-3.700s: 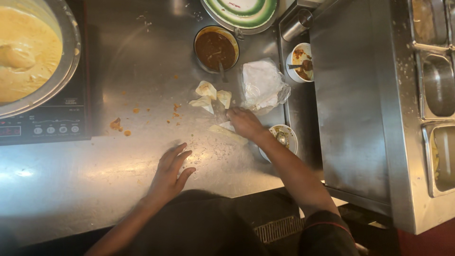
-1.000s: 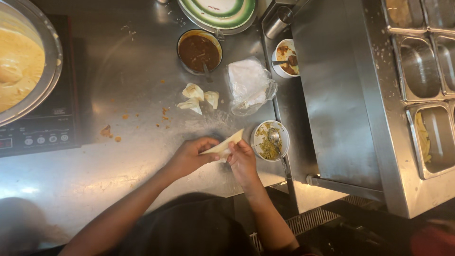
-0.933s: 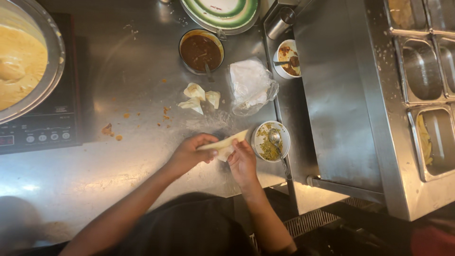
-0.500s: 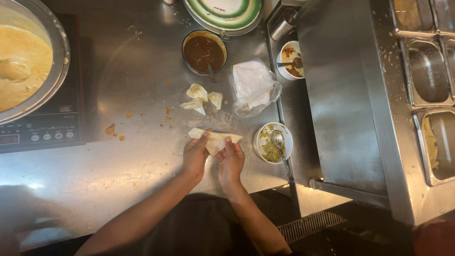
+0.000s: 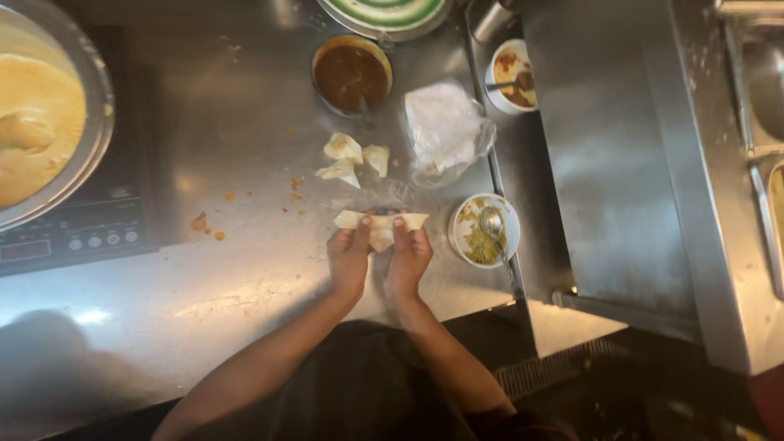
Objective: The person scoops a green filling onto square pastry sheets, folds them into triangular samosas, and places them on the counter. The process is repeated multiple times using a spoon and hands.
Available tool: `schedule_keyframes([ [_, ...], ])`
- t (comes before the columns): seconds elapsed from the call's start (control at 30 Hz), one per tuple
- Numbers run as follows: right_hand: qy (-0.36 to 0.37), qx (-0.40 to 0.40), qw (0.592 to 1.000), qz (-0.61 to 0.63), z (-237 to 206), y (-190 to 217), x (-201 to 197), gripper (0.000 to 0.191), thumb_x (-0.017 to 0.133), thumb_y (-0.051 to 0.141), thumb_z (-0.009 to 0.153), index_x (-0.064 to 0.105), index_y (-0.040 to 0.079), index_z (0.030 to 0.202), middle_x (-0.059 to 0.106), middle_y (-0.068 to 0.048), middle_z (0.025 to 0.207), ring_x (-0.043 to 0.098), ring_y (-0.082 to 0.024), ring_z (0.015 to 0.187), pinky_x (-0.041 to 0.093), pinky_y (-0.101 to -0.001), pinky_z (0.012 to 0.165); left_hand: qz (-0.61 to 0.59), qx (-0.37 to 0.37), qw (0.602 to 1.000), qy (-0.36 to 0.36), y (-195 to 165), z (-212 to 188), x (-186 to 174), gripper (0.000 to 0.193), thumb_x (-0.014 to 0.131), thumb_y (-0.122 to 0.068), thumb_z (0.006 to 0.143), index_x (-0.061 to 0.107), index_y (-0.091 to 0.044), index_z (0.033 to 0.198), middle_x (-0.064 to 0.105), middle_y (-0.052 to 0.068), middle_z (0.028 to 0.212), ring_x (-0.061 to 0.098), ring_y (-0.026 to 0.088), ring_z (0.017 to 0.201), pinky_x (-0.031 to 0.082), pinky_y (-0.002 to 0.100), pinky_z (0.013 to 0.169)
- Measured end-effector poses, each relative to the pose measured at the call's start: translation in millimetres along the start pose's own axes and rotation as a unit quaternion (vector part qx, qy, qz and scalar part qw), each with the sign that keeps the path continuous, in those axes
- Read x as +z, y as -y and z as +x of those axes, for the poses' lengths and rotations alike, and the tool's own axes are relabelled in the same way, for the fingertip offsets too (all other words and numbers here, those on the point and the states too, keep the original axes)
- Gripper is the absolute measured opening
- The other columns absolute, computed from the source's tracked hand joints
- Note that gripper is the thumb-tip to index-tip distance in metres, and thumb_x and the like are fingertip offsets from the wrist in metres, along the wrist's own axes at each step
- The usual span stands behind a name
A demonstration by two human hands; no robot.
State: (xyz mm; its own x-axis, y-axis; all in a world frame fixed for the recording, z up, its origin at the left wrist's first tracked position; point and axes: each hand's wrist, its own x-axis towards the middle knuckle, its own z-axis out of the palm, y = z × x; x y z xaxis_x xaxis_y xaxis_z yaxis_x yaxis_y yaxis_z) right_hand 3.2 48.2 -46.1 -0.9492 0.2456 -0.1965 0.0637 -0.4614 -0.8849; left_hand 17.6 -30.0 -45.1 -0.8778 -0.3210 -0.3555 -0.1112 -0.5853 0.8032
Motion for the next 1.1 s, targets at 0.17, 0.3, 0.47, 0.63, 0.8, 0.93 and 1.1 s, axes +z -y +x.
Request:
schedule_keyframes([
  [0.17,0.017,-0.080,0.982,-0.169,-3,-6,-15,0.026,0.069,0.010,0.100,0.069,-0.006,0.121,0.075,-0.007,0.105,0.066,-0.010,0.095,0.053,-0.0259,0.086,0.045,0.064,0.997,0.014,6,2,-3,0.026,0.066,-0.013,0.101,0.068,0.001,0.123,0.071,0.000,0.100,0.064,0.005,0.088,0.054,0.022,0.077],
  [0.3,0.075,-0.131,0.968,-0.201,-7,-5,-23,0.026,0.067,0.010,0.103,0.069,-0.005,0.124,0.074,-0.006,0.116,0.065,-0.009,0.104,0.052,-0.0253,0.094,0.176,0.055,0.983,0.024,2,4,-13,0.026,0.069,-0.015,0.102,0.073,0.000,0.122,0.068,-0.001,0.093,0.055,0.004,0.079,0.047,0.023,0.069],
  [0.47,0.123,-0.102,0.950,-0.267,-10,12,-33,0.026,0.067,0.013,0.104,0.072,-0.003,0.124,0.075,-0.007,0.109,0.066,-0.010,0.097,0.053,-0.0252,0.086,0.276,0.121,0.945,0.124,-9,-2,-33,0.026,0.063,-0.019,0.104,0.073,-0.001,0.120,0.077,0.000,0.098,0.064,0.004,0.087,0.053,0.023,0.079],
  [0.63,0.259,-0.137,0.889,-0.351,-11,37,-51,0.024,0.067,0.016,0.103,0.072,0.002,0.121,0.077,-0.007,0.115,0.070,-0.015,0.099,0.054,-0.0269,0.088,0.307,0.092,0.921,0.221,-25,-6,-50,0.024,0.062,-0.020,0.104,0.074,-0.005,0.118,0.077,0.002,0.097,0.065,0.005,0.087,0.054,0.025,0.078],
  [0.8,0.311,-0.224,0.822,-0.422,-15,42,-61,0.021,0.069,0.011,0.101,0.072,0.003,0.120,0.063,-0.011,0.119,0.067,-0.023,0.098,0.054,-0.0308,0.086,0.402,0.037,0.871,0.281,-39,-6,-53,0.025,0.063,-0.024,0.101,0.075,-0.010,0.119,0.077,0.010,0.089,0.065,0.012,0.077,0.054,0.030,0.074],
  [0.93,0.316,-0.190,0.806,-0.463,-15,42,-65,0.025,0.071,0.007,0.097,0.073,0.003,0.121,0.064,-0.012,0.113,0.065,-0.022,0.086,0.054,-0.0302,0.076,0.473,0.018,0.826,0.307,-44,-1,-55,0.025,0.063,-0.028,0.101,0.075,-0.009,0.112,0.074,0.017,0.084,0.068,0.022,0.070,0.054,0.035,0.069],
  [1.1,0.264,-0.138,0.840,-0.454,-18,41,-70,0.031,0.077,0.008,0.092,0.070,0.002,0.122,0.074,-0.009,0.098,0.069,-0.013,0.077,0.055,-0.0263,0.069,0.441,0.093,0.844,0.290,-44,-1,-53,0.025,0.065,-0.026,0.099,0.074,-0.005,0.106,0.073,0.017,0.083,0.069,0.024,0.069,0.053,0.037,0.065],
])
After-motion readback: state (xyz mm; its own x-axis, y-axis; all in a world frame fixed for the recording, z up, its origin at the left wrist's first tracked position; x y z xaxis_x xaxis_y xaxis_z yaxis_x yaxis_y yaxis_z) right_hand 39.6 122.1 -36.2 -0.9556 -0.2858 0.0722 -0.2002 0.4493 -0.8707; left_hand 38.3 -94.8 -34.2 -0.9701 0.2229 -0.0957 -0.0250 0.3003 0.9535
